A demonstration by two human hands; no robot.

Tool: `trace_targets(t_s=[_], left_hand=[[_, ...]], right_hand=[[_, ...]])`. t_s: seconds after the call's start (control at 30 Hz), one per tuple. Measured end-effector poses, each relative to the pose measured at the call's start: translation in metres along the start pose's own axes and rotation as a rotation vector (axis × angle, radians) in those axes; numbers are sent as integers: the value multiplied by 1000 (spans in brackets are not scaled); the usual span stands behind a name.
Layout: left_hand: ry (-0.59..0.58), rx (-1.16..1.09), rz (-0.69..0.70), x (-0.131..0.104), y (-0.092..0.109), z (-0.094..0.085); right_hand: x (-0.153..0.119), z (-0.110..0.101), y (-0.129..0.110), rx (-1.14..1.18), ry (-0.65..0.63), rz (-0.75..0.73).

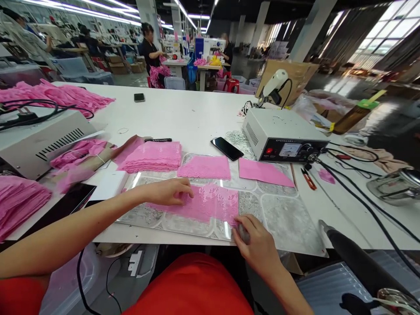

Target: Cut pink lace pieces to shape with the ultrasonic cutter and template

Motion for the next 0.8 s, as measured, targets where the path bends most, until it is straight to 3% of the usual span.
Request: trace_targets(t_s=[0.4, 0.67, 0.8], left_hand=[[62, 50, 32, -4, -6, 9], [155, -24, 34, 6, -9, -13], [149, -57, 33, 3, -9, -12]], right_hand=[[2, 1, -1, 5, 31, 54], [7, 12, -7, -162, 55, -21], [7, 13, -6, -126, 60, -37]])
Point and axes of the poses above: each hand's wrist, its own x-axis towards the middle knuckle, its own z-axis out of the palm, y = z × x, the point moved 7 cm from there along x, towards the middle knuckle, and after that the axes turned 10 degrees about y, right-handed, at the moved point
